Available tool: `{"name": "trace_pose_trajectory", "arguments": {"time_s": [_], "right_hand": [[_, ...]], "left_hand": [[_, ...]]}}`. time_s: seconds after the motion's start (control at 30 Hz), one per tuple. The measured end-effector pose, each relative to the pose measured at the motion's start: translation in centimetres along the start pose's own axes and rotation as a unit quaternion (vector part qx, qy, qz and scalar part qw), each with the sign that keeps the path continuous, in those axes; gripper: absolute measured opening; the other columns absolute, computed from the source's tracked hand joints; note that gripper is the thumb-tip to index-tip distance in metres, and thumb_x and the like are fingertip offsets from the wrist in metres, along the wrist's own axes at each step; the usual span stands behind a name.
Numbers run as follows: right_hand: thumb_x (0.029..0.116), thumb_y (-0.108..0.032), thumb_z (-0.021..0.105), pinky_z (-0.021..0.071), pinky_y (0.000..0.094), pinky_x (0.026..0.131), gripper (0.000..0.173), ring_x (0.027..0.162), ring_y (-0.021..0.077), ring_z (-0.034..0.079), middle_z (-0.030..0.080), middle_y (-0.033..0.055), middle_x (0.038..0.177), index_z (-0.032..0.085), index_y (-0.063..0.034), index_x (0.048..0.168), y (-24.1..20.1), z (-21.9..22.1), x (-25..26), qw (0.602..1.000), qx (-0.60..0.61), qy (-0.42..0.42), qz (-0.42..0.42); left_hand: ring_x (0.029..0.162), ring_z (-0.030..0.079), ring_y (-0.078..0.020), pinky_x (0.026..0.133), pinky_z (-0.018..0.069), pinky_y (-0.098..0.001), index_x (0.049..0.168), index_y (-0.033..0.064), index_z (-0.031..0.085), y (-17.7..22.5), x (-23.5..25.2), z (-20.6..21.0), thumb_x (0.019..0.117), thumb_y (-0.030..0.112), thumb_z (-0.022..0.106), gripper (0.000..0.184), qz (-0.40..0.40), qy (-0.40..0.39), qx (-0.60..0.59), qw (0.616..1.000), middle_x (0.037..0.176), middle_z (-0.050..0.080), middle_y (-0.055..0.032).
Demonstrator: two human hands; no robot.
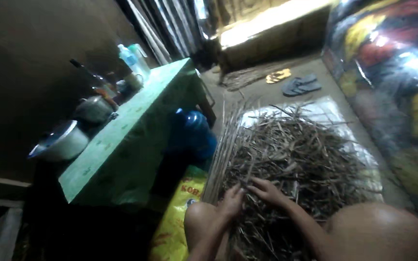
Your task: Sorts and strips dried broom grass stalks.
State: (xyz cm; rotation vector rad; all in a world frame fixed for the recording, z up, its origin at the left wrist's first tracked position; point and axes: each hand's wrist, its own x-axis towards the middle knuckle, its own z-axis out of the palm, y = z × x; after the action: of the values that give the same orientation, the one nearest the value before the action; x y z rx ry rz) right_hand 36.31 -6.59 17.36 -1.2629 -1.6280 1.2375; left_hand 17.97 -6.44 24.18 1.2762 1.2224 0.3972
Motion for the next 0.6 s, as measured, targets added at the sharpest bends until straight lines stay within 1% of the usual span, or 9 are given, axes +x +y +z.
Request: {"name": "trace_pose_trajectory", "arguments": {"time_s": [0.07, 0.13, 0.2, 0.23, 0.37, 0.47, 0.5, 0.53, 0.6], "right_hand": [[0.1043, -0.023, 0.053, 0.0523, 0.0461, 0.094, 0.038, 0.100, 0.0269, 0.068, 0.070, 0.0210, 0.111, 0.064, 0.0039, 0.128, 0.1, 0.1, 0.0, 1.000, -0.006, 0.002, -0.008], [0.1043, -0.024, 0.052, 0.0521, 0.0472, 0.095, 0.038, 0.100, 0.0280, 0.068, 0.070, 0.0211, 0.110, 0.064, 0.0037, 0.128, 0.1, 0.1, 0.1, 1.000, -0.013, 0.000, -0.008], [0.1053, -0.024, 0.051, 0.0516, 0.0481, 0.096, 0.038, 0.101, 0.0296, 0.068, 0.070, 0.0222, 0.111, 0.064, 0.0046, 0.128, 0.3, -0.1, 0.2, 1.000, -0.024, 0.003, -0.007], [0.1058, -0.023, 0.051, 0.0516, 0.0474, 0.097, 0.038, 0.102, 0.0294, 0.068, 0.070, 0.0224, 0.112, 0.063, 0.0046, 0.129, 0.5, -0.2, 0.3, 0.999, -0.029, 0.012, -0.008], [0.1059, -0.021, 0.052, 0.0481, 0.0454, 0.104, 0.043, 0.113, 0.0296, 0.066, 0.067, 0.0241, 0.125, 0.057, 0.0051, 0.139, 1.2, -1.3, 0.4, 0.999, -0.030, 0.033, 0.030], [0.1067, -0.020, 0.050, 0.0482, 0.0468, 0.104, 0.043, 0.113, 0.0319, 0.067, 0.067, 0.0254, 0.125, 0.055, 0.0055, 0.141, 1.5, -1.6, 0.5, 0.997, -0.039, 0.058, 0.042], [0.1070, -0.018, 0.049, 0.0473, 0.0472, 0.106, 0.043, 0.116, 0.0337, 0.066, 0.065, 0.0267, 0.128, 0.054, 0.0067, 0.142, 1.6, -1.9, 0.6, 0.995, -0.039, 0.078, 0.047], [0.1075, -0.017, 0.048, 0.0447, 0.0464, 0.110, 0.043, 0.123, 0.0337, 0.063, 0.062, 0.0265, 0.134, 0.053, 0.0064, 0.144, 2.1, -2.4, 0.7, 0.993, -0.033, 0.098, 0.055], [0.1080, -0.015, 0.045, 0.0435, 0.0426, 0.111, 0.042, 0.128, 0.0302, 0.060, 0.059, 0.0244, 0.140, 0.052, 0.0053, 0.144, 3.3, -3.5, 0.9, 0.988, -0.013, 0.136, 0.067]], "left_hand": [[0.050, 0.046, -0.0062, 0.047, 0.0430, -0.0241, 0.146, 0.0004, 0.049, -0.3, 0.2, -0.1, 0.1118, 0.019, 0.039, 0.040, -0.003, 0.002, -0.002, 1.000, 0.072, 0.055, -0.0008], [0.050, 0.046, -0.0060, 0.047, 0.0425, -0.0238, 0.144, 0.0015, 0.050, -0.7, 0.4, -0.3, 0.1118, 0.020, 0.039, 0.039, -0.003, 0.003, -0.010, 1.000, 0.077, 0.059, -0.0022], [0.050, 0.046, -0.0057, 0.046, 0.0423, -0.0235, 0.148, 0.0021, 0.048, -0.6, 0.5, -0.4, 0.1121, 0.020, 0.039, 0.041, -0.007, 0.003, -0.015, 1.000, 0.080, 0.061, -0.0036], [0.049, 0.045, -0.0058, 0.046, 0.0418, -0.0237, 0.151, 0.0034, 0.045, -0.4, 0.4, -0.4, 0.1122, 0.020, 0.039, 0.042, -0.011, 0.000, -0.013, 1.000, 0.078, 0.060, -0.0032], [0.046, 0.041, -0.0059, 0.044, 0.0395, -0.0233, 0.154, 0.0089, 0.044, -0.5, 0.3, -0.5, 0.1122, 0.020, 0.037, 0.043, -0.015, -0.028, -0.030, 0.999, 0.068, 0.052, 0.0006], [0.046, 0.040, -0.0057, 0.044, 0.0387, -0.0228, 0.154, 0.0092, 0.044, -0.9, 0.3, -0.4, 0.1122, 0.020, 0.037, 0.043, -0.016, -0.037, -0.049, 0.998, 0.069, 0.052, 0.0009], [0.046, 0.040, -0.0054, 0.044, 0.0387, -0.0225, 0.153, 0.0089, 0.044, -1.0, 0.2, -0.4, 0.1122, 0.020, 0.037, 0.043, -0.016, -0.042, -0.053, 0.998, 0.069, 0.052, 0.0012], [0.046, 0.041, -0.0054, 0.044, 0.0392, -0.0224, 0.153, 0.0090, 0.045, -1.2, -0.1, -0.4, 0.1120, 0.020, 0.037, 0.043, -0.018, -0.048, -0.053, 0.997, 0.070, 0.052, 0.0013], [0.047, 0.041, -0.0060, 0.045, 0.0397, -0.0230, 0.154, 0.0110, 0.046, -1.4, -0.8, -0.3, 0.1117, 0.022, 0.038, 0.044, -0.029, -0.060, -0.046, 0.997, 0.070, 0.052, 0.0015]]}}
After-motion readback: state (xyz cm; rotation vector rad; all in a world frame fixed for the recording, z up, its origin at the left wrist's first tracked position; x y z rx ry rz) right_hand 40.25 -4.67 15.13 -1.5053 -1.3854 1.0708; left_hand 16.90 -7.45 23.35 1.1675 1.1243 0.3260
